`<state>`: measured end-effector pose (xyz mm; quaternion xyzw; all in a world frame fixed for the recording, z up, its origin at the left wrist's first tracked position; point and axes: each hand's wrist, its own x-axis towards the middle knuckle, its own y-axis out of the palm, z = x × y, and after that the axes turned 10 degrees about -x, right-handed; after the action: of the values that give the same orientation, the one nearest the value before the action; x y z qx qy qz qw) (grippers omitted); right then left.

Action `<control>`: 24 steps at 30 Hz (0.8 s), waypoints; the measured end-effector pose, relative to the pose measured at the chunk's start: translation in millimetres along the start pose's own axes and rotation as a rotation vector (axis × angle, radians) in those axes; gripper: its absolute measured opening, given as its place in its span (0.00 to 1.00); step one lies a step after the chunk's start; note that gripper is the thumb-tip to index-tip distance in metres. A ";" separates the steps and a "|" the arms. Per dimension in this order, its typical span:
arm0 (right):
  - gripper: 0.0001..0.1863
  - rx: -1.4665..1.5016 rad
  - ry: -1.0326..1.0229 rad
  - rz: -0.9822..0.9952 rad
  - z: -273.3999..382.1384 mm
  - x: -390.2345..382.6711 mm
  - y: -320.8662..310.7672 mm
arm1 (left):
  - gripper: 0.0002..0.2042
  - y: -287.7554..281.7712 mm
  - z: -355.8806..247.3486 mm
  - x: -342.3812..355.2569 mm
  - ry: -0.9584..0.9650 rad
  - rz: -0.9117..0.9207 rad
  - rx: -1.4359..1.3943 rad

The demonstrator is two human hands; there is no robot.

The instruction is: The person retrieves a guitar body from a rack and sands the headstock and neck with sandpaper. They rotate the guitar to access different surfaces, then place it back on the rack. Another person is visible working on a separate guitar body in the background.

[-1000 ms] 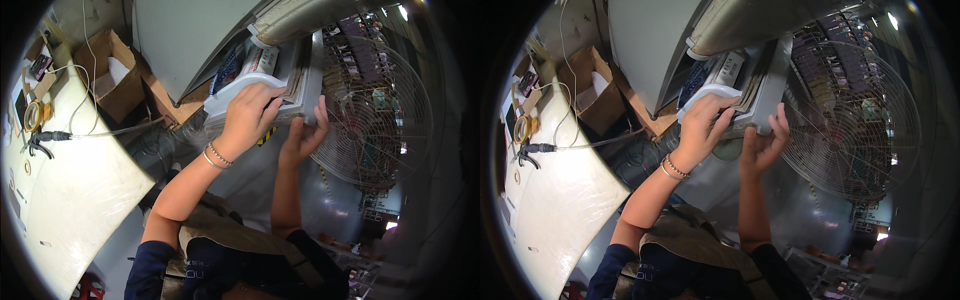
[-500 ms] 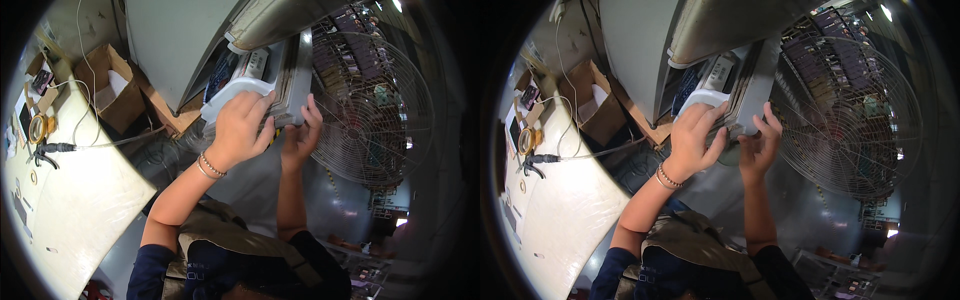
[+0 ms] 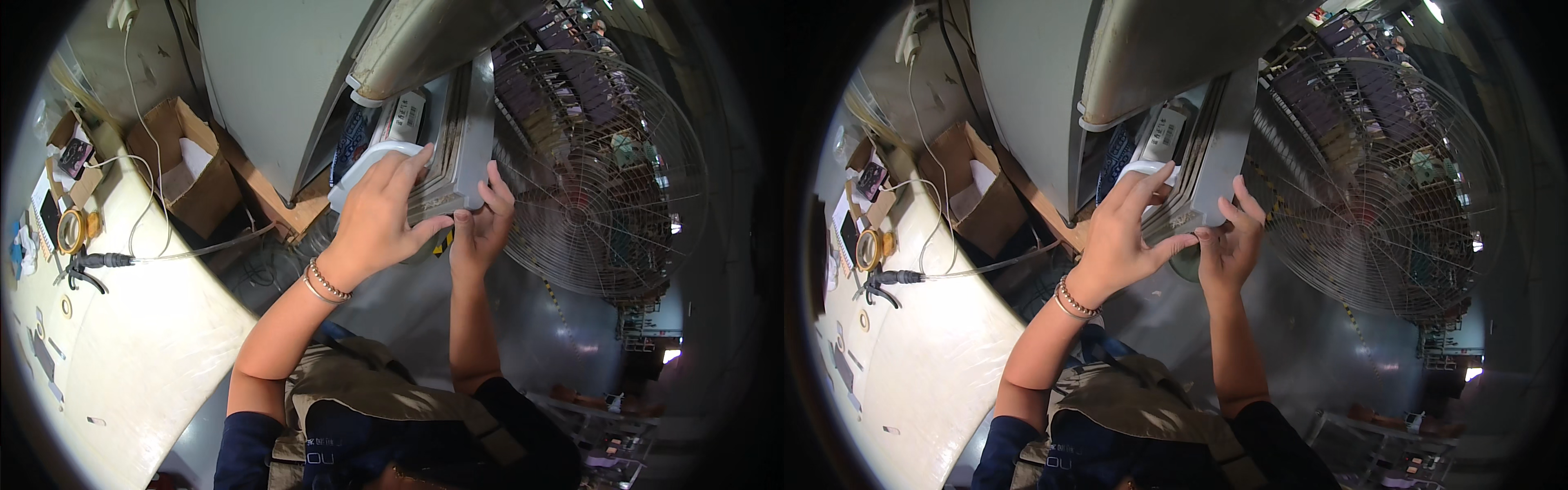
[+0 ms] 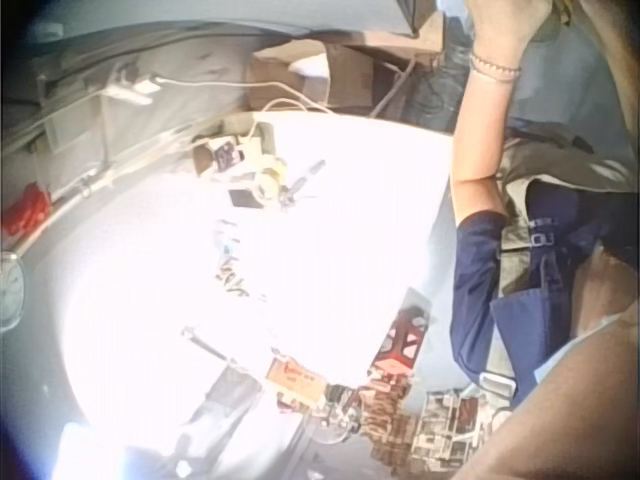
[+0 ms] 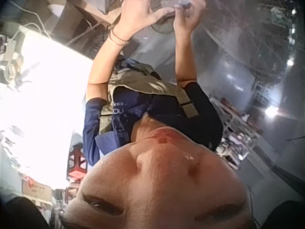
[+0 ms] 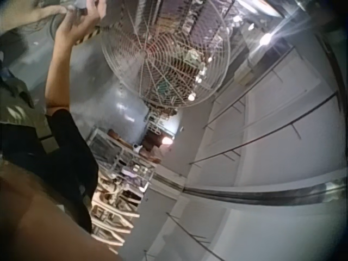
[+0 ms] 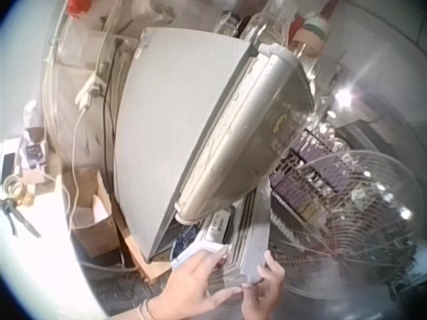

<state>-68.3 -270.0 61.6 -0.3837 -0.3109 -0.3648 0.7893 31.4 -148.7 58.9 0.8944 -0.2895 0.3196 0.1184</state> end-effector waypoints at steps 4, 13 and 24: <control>0.19 0.003 0.019 0.032 0.2 2.0 -2.5 | 0.35 -1.6 -11.8 3.1 0.010 0.053 0.170; 0.20 -0.040 -0.008 -0.009 -0.5 0.0 -4.4 | 0.26 -16.6 4.8 8.8 -0.089 0.230 -0.183; 0.19 -0.042 0.006 0.023 -5.9 0.0 -13.1 | 0.18 7.3 44.5 84.3 -0.196 0.186 0.033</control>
<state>-77.7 -280.7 63.5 -0.4026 -0.2962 -0.3632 0.7863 102.3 -209.5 78.9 0.8924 -0.3762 0.2452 0.0445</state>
